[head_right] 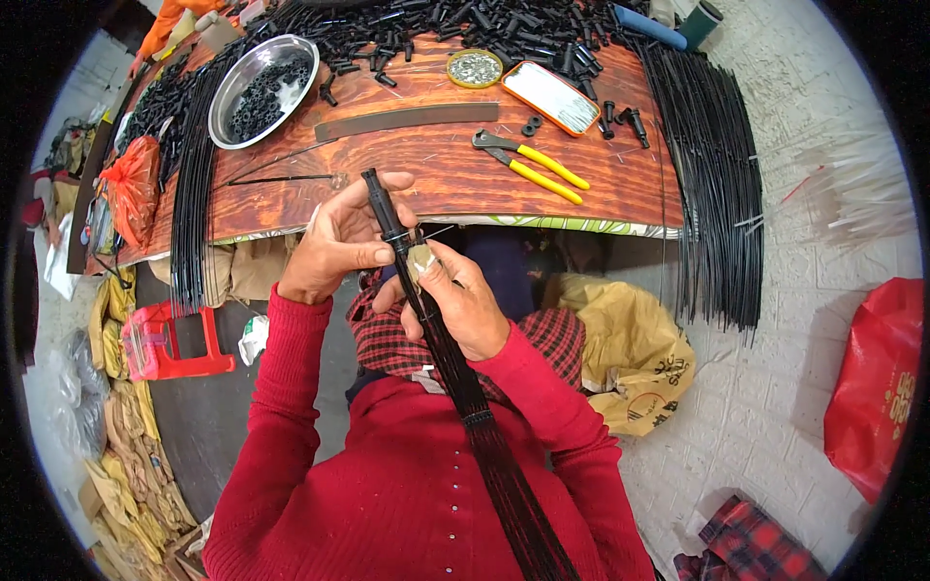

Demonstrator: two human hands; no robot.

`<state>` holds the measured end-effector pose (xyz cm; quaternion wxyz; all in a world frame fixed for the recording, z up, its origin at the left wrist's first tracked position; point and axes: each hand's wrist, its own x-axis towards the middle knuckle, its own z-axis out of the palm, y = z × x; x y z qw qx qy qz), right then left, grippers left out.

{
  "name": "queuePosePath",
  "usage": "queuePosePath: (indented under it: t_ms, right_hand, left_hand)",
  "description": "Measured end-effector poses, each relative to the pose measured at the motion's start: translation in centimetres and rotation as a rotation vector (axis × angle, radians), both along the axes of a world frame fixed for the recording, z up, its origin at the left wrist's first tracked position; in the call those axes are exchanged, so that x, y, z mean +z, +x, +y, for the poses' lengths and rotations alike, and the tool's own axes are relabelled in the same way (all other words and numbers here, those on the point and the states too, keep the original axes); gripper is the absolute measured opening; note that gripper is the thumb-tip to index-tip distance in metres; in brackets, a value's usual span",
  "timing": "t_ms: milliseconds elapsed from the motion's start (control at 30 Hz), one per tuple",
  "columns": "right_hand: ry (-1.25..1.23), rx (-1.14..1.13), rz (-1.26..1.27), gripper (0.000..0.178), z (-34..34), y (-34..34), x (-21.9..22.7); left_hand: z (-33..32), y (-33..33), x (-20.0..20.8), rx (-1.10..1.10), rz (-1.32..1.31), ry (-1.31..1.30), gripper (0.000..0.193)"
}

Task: Bundling groups of black rods together and trimming the fasteners with pliers.

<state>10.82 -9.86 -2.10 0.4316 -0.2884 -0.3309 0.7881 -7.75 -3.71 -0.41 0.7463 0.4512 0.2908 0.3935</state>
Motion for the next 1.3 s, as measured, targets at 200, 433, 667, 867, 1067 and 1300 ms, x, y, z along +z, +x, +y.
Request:
queuePosePath:
  t_ms: [200, 433, 667, 867, 1067, 1300]
  right_hand:
    - [0.025, 0.016, 0.002, 0.041, -0.2, -0.2, 0.1]
    - [0.032, 0.017, -0.035, 0.045, -0.2, -0.3, 0.1]
    - [0.015, 0.025, -0.026, 0.044, -0.2, -0.2, 0.2]
    - [0.029, 0.015, -0.014, 0.044, -0.2, 0.1, 0.0]
    - [-0.012, 0.014, 0.018, 0.044, -0.3, 0.2, 0.1]
    - [-0.039, -0.002, 0.102, 0.041, 0.0, 0.4, -0.2]
  left_hand:
    - [-0.6, 0.3, 0.6, 0.05, 0.014, 0.008, 0.083]
    - [-0.5, -0.4, 0.2, 0.006, -0.017, 0.026, 0.073]
    - [0.2, -0.3, -1.6, 0.005, -0.047, -0.004, 0.084]
    - [-0.2, 0.0, -2.3, -0.004, -0.113, -0.088, 0.082]
    - [-0.7, 0.5, -4.4, 0.017, -0.233, -0.078, 0.076]
    - [0.1, 0.9, -4.6, -0.011, -0.261, -0.109, 0.083]
